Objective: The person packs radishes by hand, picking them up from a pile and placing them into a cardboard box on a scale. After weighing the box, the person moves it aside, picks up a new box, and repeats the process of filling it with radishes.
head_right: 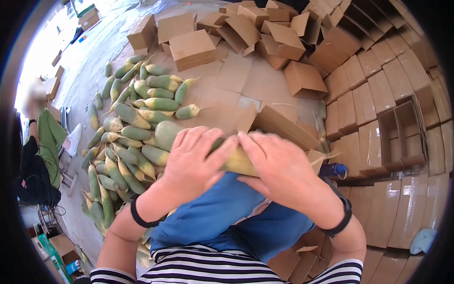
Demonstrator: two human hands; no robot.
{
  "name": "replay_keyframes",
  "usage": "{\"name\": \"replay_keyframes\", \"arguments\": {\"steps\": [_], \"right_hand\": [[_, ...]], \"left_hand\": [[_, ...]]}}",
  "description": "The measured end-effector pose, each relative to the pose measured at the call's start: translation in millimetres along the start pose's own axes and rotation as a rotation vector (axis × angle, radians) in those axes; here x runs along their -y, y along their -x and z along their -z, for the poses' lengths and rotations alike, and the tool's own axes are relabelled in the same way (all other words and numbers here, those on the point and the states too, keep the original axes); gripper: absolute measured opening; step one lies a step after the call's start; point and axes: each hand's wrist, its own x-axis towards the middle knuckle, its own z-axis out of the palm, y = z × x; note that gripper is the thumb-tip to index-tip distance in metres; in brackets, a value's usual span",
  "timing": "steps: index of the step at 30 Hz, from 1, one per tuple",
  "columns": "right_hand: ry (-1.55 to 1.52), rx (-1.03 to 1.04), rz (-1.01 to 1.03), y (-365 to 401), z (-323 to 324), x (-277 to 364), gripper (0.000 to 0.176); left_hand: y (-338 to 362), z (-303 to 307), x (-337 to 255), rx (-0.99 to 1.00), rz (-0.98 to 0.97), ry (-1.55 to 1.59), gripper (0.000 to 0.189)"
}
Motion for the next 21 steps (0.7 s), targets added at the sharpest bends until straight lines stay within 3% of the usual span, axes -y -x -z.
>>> {"name": "replay_keyframes", "arguments": {"steps": [2,5,7,9,11,15,21], "right_hand": [[-0.124,0.225,-0.300,3.6,-4.2,-8.1,0.068],[-0.019,0.102,-0.276,28.0,-1.9,-42.3,0.068],[0.020,0.153,-0.377,48.3,0.5,-63.6,0.066],[0.133,0.287,-0.490,74.8,-14.1,-94.5,0.063],[0.117,0.339,-0.527,96.0,-35.0,-123.0,0.061],[0.043,0.384,-0.523,119.9,-83.1,-165.1,0.052],[-0.137,0.456,-0.556,129.2,-151.8,-205.3,0.056]], "left_hand": [[-13.3,-1.6,-9.8,-0.102,-0.095,-0.073,0.067],[-20.7,6.5,-20.7,-0.112,-0.070,-0.046,0.068],[-7.6,23.9,-28.2,0.081,0.049,0.273,0.069],[6.8,12.8,-32.7,0.165,0.031,0.327,0.070],[17.4,-5.5,-35.5,0.266,0.045,0.286,0.072],[18.3,-15.5,-30.2,0.193,0.047,0.197,0.072],[16.1,-17.9,-28.0,0.184,0.044,0.177,0.071]]}}
